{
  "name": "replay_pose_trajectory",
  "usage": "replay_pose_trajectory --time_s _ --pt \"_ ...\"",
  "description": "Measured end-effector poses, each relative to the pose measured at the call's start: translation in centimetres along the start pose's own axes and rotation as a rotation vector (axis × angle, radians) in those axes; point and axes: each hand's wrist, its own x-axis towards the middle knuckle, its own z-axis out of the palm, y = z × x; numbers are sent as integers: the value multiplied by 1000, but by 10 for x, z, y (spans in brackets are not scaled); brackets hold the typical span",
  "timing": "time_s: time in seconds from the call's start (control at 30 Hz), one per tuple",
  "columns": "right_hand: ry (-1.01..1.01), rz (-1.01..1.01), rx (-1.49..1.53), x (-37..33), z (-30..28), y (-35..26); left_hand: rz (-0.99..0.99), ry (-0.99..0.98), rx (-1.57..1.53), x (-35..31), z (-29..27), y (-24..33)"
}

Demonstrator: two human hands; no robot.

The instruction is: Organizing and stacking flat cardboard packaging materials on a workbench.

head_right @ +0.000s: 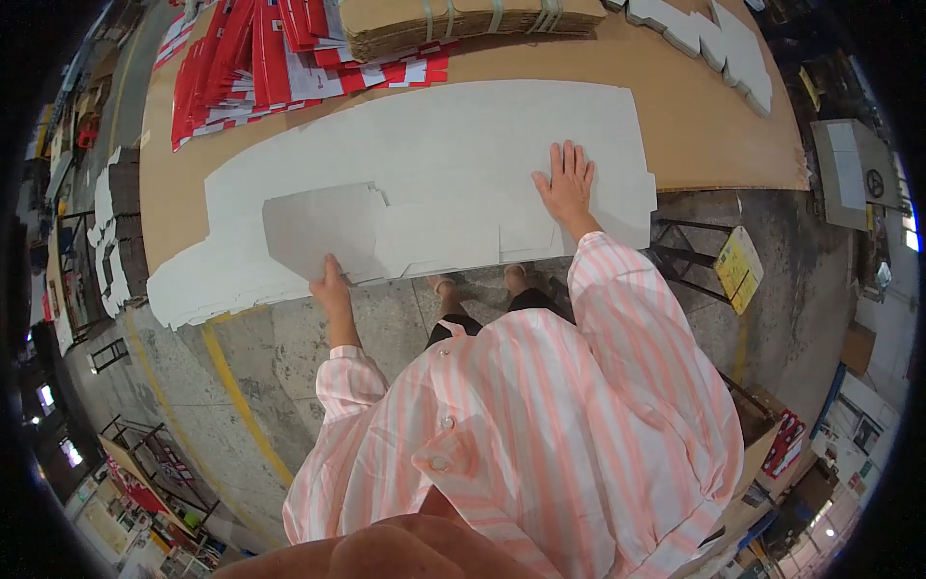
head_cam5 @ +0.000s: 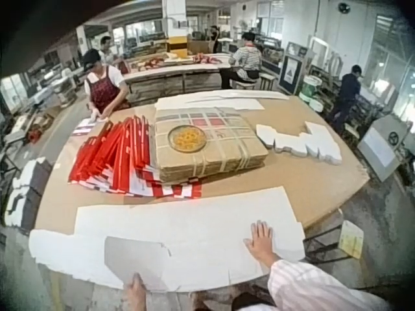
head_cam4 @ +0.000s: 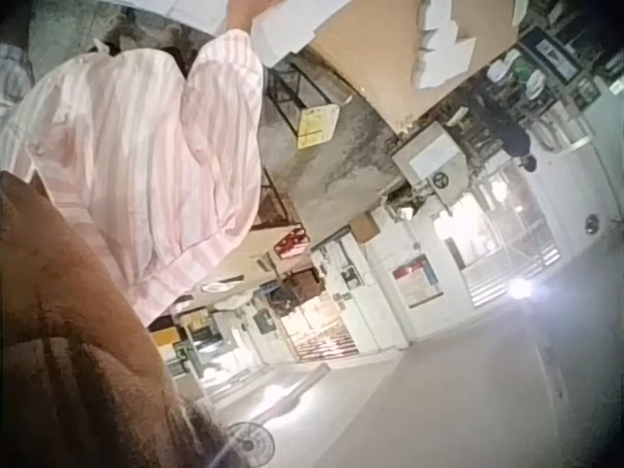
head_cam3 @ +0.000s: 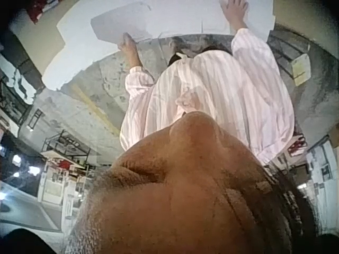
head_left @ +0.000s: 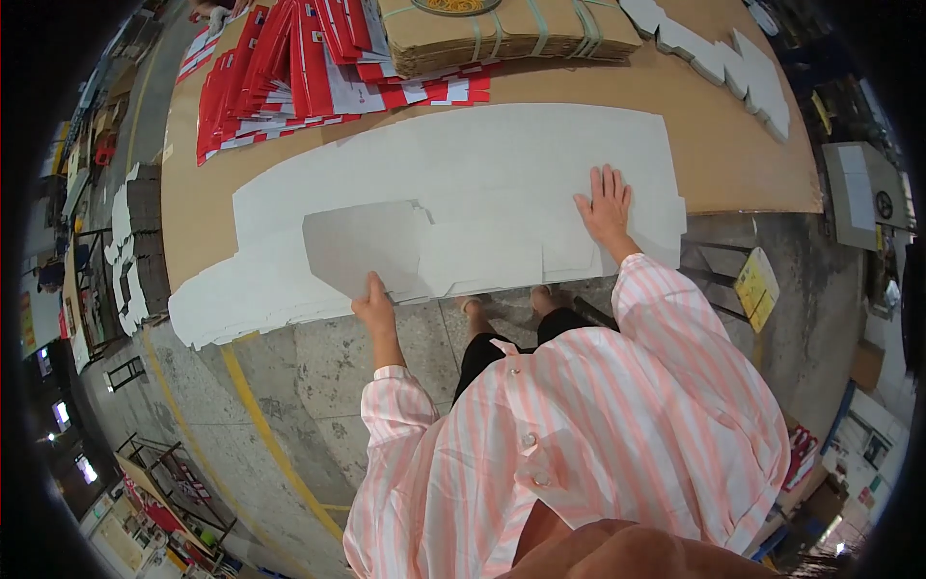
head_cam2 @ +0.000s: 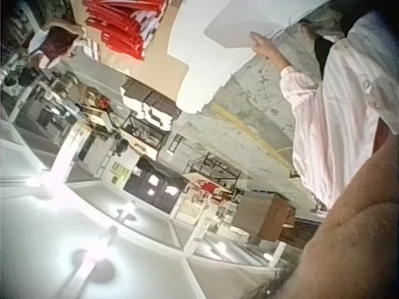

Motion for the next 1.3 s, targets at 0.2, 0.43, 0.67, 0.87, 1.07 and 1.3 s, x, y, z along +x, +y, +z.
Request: replay_pose_trajectory --time_s 0.2,0.43,0.67,0.87,1.07,1.3 --pt "-24 5 10 0 -1 -2 -330 31 -459 12 -9 -2" --pt "-17 19 -2 0 0 2 -374 -153 -652 40 -36 22" --pt "-15 9 19 0 -2 2 223 110 266 30 -24 3" --pt "-23 24 8 -2 -3 8 -166 22 -404 29 -19 29" --pt "-9 3 32 1 -2 2 191 104 25 35 -27 1" --pt "14 -5 5 2 -1 3 -6 -34 -160 33 -38 11"
